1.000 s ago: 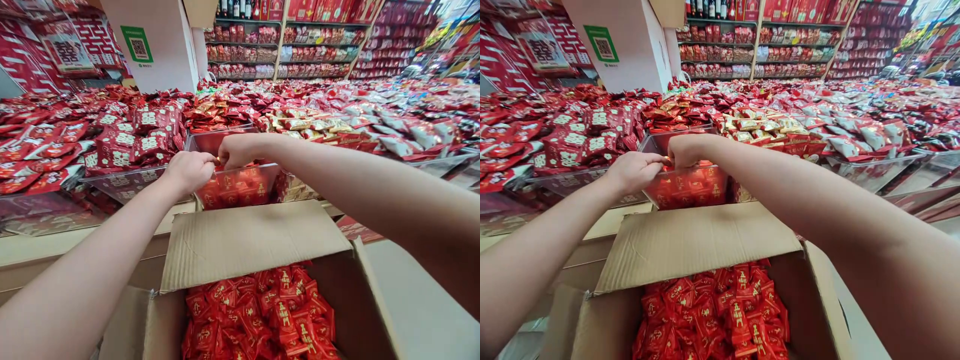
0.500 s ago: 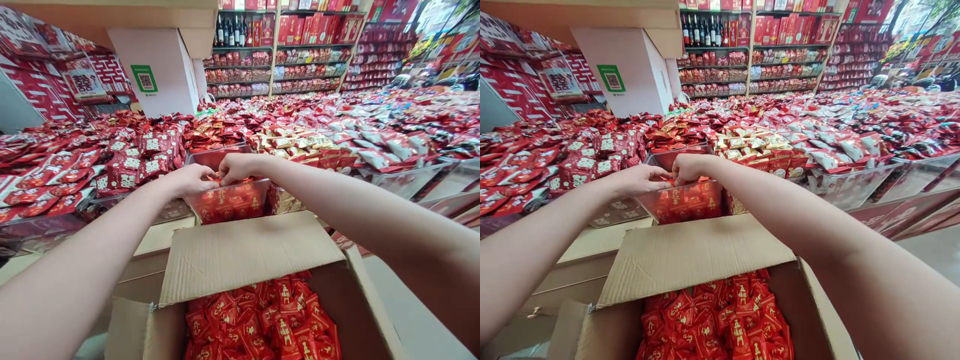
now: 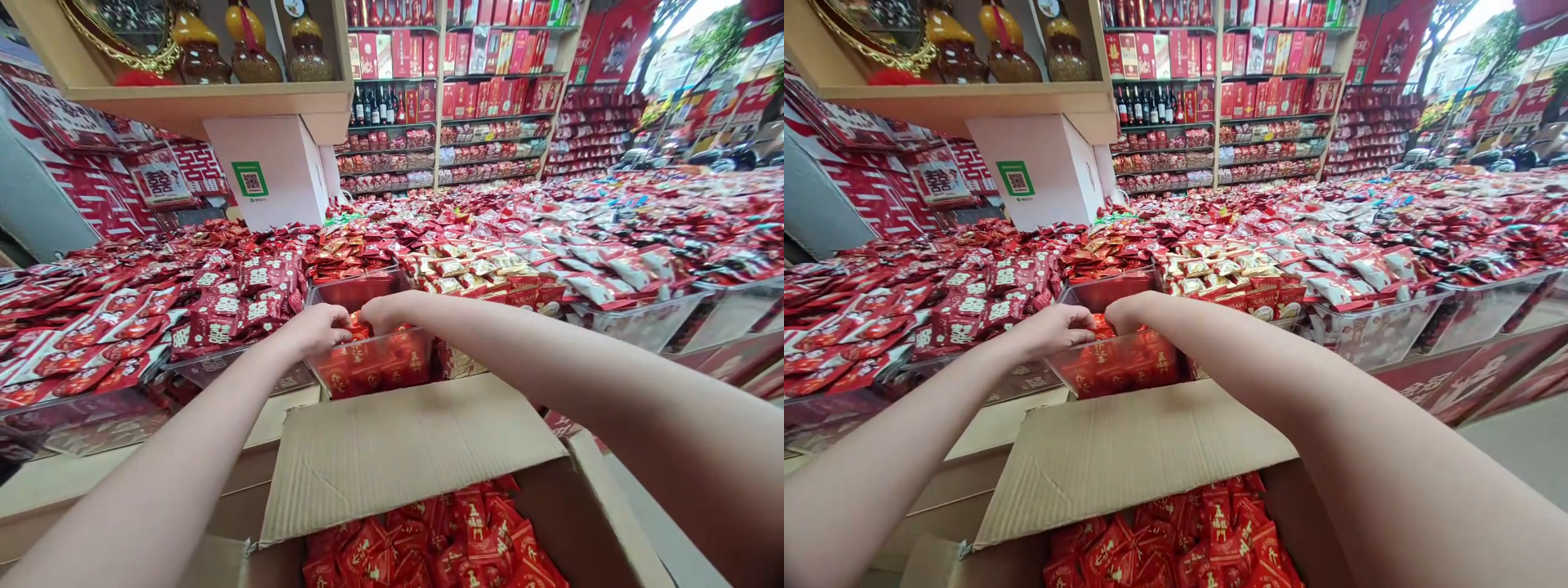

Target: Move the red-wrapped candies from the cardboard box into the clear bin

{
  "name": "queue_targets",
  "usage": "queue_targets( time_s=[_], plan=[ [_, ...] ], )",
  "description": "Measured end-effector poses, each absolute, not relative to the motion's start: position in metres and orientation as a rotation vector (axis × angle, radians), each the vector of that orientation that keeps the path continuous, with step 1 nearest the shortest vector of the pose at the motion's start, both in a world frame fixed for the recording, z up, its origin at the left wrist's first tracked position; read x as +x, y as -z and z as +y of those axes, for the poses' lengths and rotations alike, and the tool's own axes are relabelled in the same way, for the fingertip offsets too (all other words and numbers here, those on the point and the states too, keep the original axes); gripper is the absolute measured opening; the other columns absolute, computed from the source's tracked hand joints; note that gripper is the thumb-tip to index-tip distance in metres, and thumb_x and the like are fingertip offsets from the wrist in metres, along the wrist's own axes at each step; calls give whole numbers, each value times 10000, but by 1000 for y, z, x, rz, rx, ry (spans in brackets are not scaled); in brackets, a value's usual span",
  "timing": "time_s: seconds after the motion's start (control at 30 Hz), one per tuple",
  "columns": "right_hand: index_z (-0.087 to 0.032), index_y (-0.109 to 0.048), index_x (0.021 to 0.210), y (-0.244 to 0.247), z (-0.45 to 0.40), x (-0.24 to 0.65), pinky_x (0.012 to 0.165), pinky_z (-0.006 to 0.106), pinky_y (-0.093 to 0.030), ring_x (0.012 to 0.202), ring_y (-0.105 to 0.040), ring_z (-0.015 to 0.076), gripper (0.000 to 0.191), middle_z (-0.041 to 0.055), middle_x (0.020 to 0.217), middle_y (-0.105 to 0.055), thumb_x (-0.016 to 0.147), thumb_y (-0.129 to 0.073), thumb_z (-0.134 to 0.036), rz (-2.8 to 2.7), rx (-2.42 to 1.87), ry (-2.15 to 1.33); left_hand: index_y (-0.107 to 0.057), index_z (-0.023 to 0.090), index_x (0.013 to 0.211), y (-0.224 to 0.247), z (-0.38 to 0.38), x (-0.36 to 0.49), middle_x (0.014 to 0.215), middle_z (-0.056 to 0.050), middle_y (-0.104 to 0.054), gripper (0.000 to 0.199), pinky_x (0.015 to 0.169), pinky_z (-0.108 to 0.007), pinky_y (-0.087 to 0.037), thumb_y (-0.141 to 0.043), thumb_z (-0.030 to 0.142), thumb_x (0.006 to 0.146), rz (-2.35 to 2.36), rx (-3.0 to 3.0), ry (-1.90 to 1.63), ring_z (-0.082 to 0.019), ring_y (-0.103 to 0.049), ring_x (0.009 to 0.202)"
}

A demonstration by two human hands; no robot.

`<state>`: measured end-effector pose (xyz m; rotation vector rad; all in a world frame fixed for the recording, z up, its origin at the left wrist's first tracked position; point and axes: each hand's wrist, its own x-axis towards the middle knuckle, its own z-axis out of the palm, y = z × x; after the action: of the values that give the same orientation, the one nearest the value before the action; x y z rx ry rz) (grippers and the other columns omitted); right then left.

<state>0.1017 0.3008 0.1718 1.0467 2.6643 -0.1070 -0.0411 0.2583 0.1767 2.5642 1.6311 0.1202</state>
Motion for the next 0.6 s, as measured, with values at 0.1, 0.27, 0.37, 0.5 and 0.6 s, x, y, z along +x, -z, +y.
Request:
queue_targets(
  time_s=[0.1, 0.27, 0.37, 0.5, 0.6],
  plan=[
    [-125, -570, 1057, -167, 300, 91, 641, 273, -433, 839, -579, 221, 507, 96, 1013, -608, 579, -643, -278, 2593, 1039, 93, -576, 199, 727, -174, 260, -42, 702, 20, -658, 135, 600, -208, -398, -487, 283, 670, 1623, 2543, -157, -135, -572, 678],
    [-126, -520, 1120, -161, 297, 84, 751, 307, -438, 955, -548, 252, 577, 106, 1107, -562, 586, -646, -303, 2553, 1017, 45, -593, 192, 723, -173, 260, -42, 702, 13, -654, 138, 597, -211, -396, -507, 270, 648, 1612, 2503, -159, -137, -566, 672],
    [-117, -522, 1116, -157, 299, 83, 781, 330, -437, 974, -541, 264, 561, 115, 1104, -565, 595, -642, -284, 2530, 1004, 36, -598, 187, 729, -174, 260, -41, 698, 6, -643, 151, 586, -216, -388, -513, 279, 643, 1611, 2489, -140, -141, -555, 668],
    [-98, -542, 1096, -154, 303, 80, 803, 358, -431, 985, -542, 278, 494, 143, 1080, -581, 620, -624, -204, 2495, 1091, 73, -609, 186, 724, -176, 264, -39, 680, 13, -627, 147, 567, -215, -372, -533, 250, 616, 1600, 2476, -57, -128, -530, 630],
    [-88, -576, 1049, -155, 304, 80, 817, 357, -421, 1016, -525, 285, 411, 168, 1085, -576, 644, -596, -152, 2524, 1173, 93, -601, 189, 649, -178, 269, -35, 574, 41, -575, 100, 513, -208, -346, -574, 227, 560, 1569, 2460, 46, -112, -488, 558]
  ],
)
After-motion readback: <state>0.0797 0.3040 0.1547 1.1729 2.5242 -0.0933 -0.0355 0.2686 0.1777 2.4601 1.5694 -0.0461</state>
